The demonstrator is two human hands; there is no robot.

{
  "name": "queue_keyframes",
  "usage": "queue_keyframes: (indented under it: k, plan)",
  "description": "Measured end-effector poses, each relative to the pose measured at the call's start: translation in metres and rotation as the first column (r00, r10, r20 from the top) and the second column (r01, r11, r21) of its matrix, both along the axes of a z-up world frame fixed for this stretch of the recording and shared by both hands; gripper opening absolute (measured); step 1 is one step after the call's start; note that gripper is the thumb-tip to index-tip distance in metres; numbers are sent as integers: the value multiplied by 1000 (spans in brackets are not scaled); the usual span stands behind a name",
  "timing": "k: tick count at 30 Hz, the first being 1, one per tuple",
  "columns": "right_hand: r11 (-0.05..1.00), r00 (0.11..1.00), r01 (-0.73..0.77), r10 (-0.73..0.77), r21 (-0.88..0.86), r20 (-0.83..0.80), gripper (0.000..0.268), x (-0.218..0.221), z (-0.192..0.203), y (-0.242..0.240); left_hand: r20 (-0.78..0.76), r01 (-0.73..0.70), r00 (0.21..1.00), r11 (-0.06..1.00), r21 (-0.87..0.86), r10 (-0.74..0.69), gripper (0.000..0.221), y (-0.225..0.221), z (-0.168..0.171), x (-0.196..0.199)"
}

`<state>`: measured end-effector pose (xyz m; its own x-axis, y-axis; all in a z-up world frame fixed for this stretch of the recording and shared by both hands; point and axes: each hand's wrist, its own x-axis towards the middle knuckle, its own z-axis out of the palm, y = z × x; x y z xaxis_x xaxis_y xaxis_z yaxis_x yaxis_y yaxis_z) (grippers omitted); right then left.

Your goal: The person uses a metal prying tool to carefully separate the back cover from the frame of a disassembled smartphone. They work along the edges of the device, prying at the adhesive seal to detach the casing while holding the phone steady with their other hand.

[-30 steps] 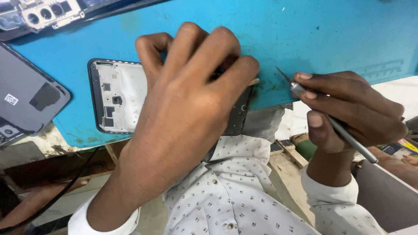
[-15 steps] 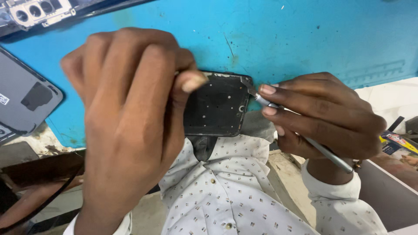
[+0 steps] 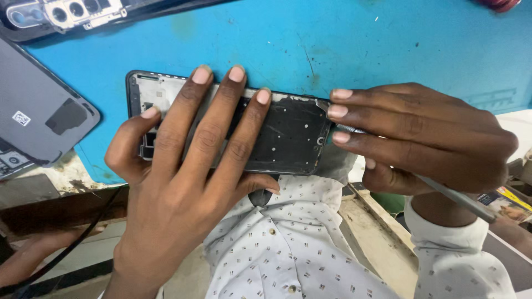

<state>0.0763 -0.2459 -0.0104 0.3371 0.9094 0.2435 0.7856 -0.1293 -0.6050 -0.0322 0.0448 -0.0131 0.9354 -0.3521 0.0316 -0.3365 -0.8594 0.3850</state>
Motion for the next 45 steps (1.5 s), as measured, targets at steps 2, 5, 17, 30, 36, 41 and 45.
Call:
queue_keyframes:
  k: [2,5,17,30,36,41,45]
  plan:
    - [998,999,-32,33,49,-23,40,2,0,4,8,0,1000,1000,-4,0,75,2,-1,-2]
    - [999,998,-38,39,21,-41,38,0,4,5,42,-5,999,1000,7,5,71,3,-5,-3]
    - [999,997,1,-6,-51,-82,31,-6,1,-5,67,-26,997,1000,4,26,67,2,-8,-4]
    - [978,977,208,-205,30,-65,18,-17,-4,19,200,-43,980,978,203,2,40,1,-6,1]
    - [952,951,303,-305,-49,-53,17,-29,-2,30,290,-41,953,913,405,-86,39,6,-4,1]
    - [953,945,294,-302,-77,-127,21,-31,-7,30,283,-156,958,903,400,40,37,10,-10,-6]
    - [946,947,301,-311,-116,-79,21,-34,-2,39,319,-167,945,944,285,71,39,10,-21,-6]
